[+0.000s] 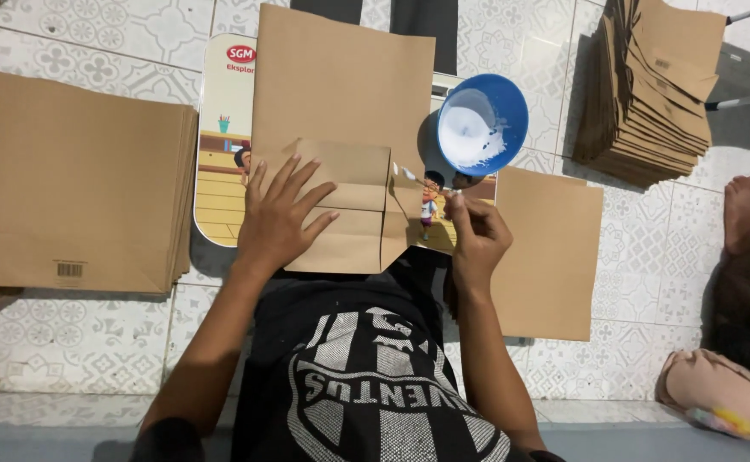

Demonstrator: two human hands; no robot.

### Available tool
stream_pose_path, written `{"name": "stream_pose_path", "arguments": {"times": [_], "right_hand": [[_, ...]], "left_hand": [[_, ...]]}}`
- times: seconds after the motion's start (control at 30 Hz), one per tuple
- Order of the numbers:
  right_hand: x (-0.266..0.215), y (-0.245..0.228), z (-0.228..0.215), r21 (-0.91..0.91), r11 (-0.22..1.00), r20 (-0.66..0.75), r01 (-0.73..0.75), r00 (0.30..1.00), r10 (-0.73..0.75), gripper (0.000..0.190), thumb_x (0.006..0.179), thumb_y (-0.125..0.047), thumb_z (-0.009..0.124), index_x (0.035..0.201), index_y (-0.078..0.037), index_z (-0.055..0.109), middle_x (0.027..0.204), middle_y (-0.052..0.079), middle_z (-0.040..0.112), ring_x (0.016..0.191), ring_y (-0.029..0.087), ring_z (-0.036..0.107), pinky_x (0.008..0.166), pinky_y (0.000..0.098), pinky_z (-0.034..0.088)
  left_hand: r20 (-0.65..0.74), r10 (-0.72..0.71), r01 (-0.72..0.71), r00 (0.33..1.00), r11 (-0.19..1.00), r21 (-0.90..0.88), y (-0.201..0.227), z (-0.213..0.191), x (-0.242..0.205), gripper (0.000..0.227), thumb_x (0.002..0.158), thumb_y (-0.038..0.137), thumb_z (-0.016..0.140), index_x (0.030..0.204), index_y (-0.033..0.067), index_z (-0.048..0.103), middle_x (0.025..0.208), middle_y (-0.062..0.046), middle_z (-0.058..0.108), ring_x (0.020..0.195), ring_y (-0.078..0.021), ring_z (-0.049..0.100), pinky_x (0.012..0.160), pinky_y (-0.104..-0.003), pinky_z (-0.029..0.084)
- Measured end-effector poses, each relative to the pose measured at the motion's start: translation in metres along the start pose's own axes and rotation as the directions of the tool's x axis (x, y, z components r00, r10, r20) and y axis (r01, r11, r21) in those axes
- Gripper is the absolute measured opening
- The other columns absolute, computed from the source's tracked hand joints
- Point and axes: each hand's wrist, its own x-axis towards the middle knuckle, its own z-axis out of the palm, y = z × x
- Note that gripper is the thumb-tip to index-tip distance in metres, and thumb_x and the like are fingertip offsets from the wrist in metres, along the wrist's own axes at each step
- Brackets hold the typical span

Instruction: Applying glue to the bottom flaps of paper bags and folding them to complete assembly.

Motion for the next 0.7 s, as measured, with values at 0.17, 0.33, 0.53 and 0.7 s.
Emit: {"name": "stream_pose_path", "arguments": {"times": [0.17, 0.33, 0.53, 0.7], "right_hand": [[0.01, 0.013, 0.019, -0.023, 1.0, 0.045, 0.012, 0.999, -0.011, 0.007, 0.095, -0.006, 0.081, 0.093, -0.001, 0.077, 0.088, 0.015, 0.077, 0.081, 0.017, 0.073, 0.076, 0.0329, 0.059], [-0.005, 0.02, 0.012, -0.037, 0.999, 0.1, -0.018, 0.995, 0.022, 0.006, 0.093, -0.002, 0.082, 0.091, 0.001, 0.077, 0.091, 0.019, 0.078, 0.088, 0.023, 0.075, 0.081, 0.0376, 0.059], [0.004, -0.002, 0.011, 0.036, 0.999, 0.047, 0.011, 0.999, -0.013, 0.006, 0.095, -0.001, 0.079, 0.091, 0.002, 0.075, 0.089, 0.017, 0.076, 0.089, 0.022, 0.073, 0.082, 0.0379, 0.059], [0.024, 0.001, 0.021, 0.036, 0.997, 0.124, 0.075, 0.989, -0.079, 0.006, 0.092, 0.003, 0.081, 0.09, 0.0, 0.076, 0.085, 0.015, 0.077, 0.079, 0.014, 0.068, 0.07, 0.0316, 0.055]], "left_hand": [[-0.011, 0.014, -0.013, 1.0, 1.0, 0.022, 0.002, -0.002, 0.001, 0.039, 0.096, 0.058, 0.064, 0.126, 0.0339, 0.069, 0.148, 0.001, 0.058, 0.147, -0.0238, 0.045, 0.12, -0.058, 0.025], [0.001, 0.008, -0.008, 1.0, 1.0, 0.005, 0.002, -0.005, 0.002, 0.039, 0.096, 0.057, 0.064, 0.127, 0.0334, 0.069, 0.147, -0.001, 0.059, 0.146, -0.0251, 0.045, 0.119, -0.06, 0.026], [0.021, 0.01, -0.01, 1.0, 1.0, 0.021, 0.005, -0.007, 0.008, 0.039, 0.094, 0.056, 0.066, 0.127, 0.0336, 0.069, 0.147, 0.0, 0.059, 0.145, -0.0259, 0.046, 0.118, -0.061, 0.028], [0.039, -0.007, 0.007, 0.999, 1.0, 0.021, 0.009, -0.007, 0.011, 0.039, 0.094, 0.055, 0.068, 0.127, 0.0342, 0.069, 0.147, 0.001, 0.059, 0.146, -0.0255, 0.046, 0.119, -0.061, 0.027]]}}
